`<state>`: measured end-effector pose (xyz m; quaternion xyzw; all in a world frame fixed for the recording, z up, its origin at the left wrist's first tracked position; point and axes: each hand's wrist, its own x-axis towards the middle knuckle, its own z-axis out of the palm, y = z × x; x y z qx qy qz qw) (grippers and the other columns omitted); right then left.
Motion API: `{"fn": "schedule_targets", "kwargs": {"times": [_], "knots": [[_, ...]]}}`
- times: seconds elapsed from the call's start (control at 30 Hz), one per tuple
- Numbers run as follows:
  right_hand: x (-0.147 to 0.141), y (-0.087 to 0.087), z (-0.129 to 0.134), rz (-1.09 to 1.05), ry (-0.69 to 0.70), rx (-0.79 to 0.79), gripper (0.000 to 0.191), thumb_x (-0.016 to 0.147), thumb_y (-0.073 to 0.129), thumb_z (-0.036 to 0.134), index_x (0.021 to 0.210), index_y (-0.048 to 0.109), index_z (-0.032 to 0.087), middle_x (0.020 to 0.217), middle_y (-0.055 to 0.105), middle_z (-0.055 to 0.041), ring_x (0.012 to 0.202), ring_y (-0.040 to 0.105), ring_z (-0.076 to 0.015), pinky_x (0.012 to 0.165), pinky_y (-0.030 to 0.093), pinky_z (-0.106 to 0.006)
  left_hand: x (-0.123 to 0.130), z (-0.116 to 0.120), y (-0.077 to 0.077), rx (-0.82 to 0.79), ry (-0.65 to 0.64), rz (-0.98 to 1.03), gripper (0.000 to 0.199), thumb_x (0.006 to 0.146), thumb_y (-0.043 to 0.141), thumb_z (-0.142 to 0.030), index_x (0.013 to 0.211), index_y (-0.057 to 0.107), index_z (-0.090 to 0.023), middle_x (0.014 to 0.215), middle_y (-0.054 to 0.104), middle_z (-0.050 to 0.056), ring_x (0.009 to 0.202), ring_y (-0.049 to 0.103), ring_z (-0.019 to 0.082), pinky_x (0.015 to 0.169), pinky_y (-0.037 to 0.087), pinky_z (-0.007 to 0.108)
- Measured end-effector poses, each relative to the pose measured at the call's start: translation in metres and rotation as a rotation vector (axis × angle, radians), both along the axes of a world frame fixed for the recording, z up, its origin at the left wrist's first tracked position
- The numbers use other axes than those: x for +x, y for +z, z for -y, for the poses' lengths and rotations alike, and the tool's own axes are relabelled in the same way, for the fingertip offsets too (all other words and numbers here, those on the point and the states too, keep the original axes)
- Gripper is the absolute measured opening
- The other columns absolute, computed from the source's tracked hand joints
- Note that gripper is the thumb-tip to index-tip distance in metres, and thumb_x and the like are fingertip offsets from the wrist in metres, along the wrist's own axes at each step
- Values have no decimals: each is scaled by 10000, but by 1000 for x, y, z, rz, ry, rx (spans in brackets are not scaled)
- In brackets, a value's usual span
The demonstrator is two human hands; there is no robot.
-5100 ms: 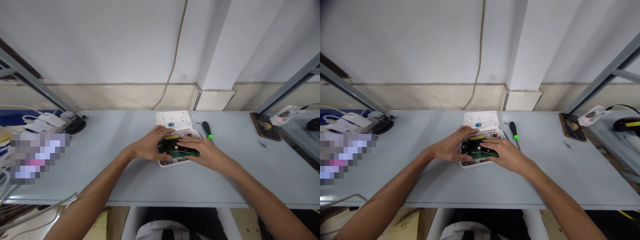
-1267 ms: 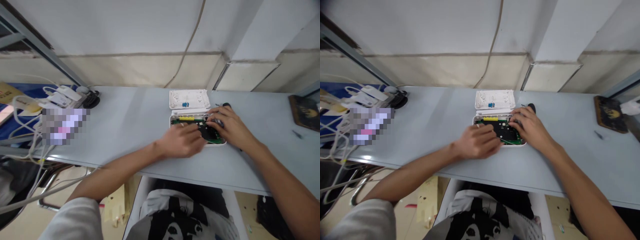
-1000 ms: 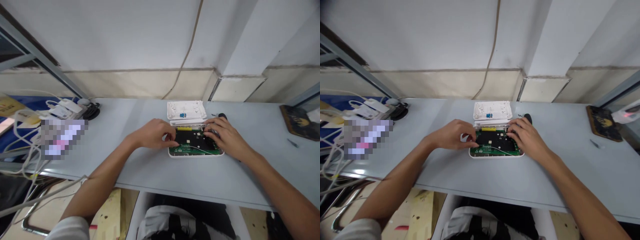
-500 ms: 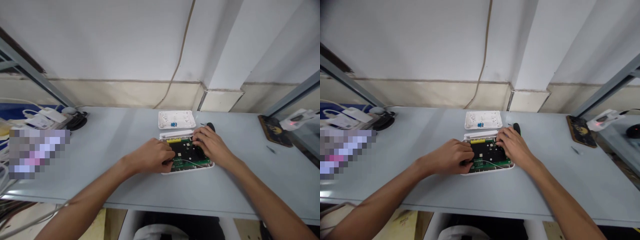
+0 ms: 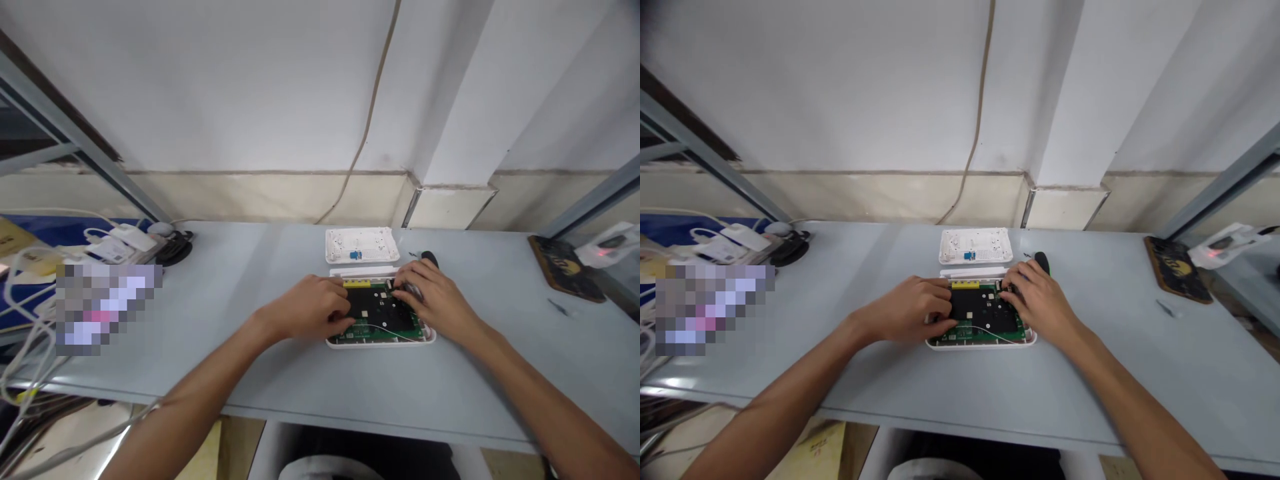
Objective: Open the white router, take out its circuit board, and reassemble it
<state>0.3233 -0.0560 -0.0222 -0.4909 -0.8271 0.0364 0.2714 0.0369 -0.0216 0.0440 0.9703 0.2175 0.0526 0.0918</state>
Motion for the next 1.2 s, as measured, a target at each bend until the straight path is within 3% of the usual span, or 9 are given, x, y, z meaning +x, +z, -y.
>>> {"fn": "schedule_targets", "kwargs": {"times": [0.13,0.2,0.37,0.67,0.83,0.93,1.07,1.2], "knots": [[-1,0,2,-18,-22,-6,190,1027,603,323,1184,622,217,1112,708,-66,1062,608,-268,910,558,-449,-3,-12,-6,101,193,123,107,1002,624,-264,1003,701,-189,1036,718,52,1031,643,218,747,481,312],[-2,0,2,-10,-7,7,230,1035,587,334,1228,629,216,1138,704,-75,1069,607,-268,944,555,-461,-4,-18,-15,122,264,128,148,979,661,-238,1117,683,-189,1132,706,70,1079,639,238,810,513,344],[-2,-5,0,-25,14,10,280,1033,585,396,1224,670,210,1131,689,-93,1067,598,-276,941,563,-466,-1,-25,-31,109,287,108,77,1006,656,-250,1010,696,-184,1000,726,48,1014,636,229,860,532,354],[8,-4,-2,89,72,5,266,1046,554,362,1236,643,199,1109,662,-99,1028,591,-271,918,564,-469,10,-21,-34,363,250,-62,133,1017,654,-283,1010,686,-154,1048,723,96,1040,643,254,770,475,336],[4,0,3,278,-1,127,203,1036,531,250,1182,654,183,981,623,-99,953,601,-283,735,566,-409,16,-22,-33,329,217,-75,66,995,638,-186,986,672,-130,1030,716,110,988,651,247,721,459,334],[2,2,6,261,-17,114,184,1032,543,259,1166,652,197,972,627,-93,944,613,-279,696,558,-392,16,-23,-32,284,230,-62,55,985,643,-178,983,680,-137,1042,727,102,1001,650,244,716,456,326],[1,5,9,119,4,21,190,1042,553,327,1194,614,230,1070,667,-84,1006,634,-273,813,576,-421,9,-25,-30,143,291,48,81,989,670,-246,967,699,-173,1025,746,61,1006,659,221,712,441,288],[-7,16,15,18,24,17,124,1045,563,318,1128,598,232,1130,693,-80,1079,638,-267,946,551,-463,-3,-30,-24,7,346,210,115,1005,613,-211,950,712,-187,1000,742,26,836,662,150,723,442,251]]}}
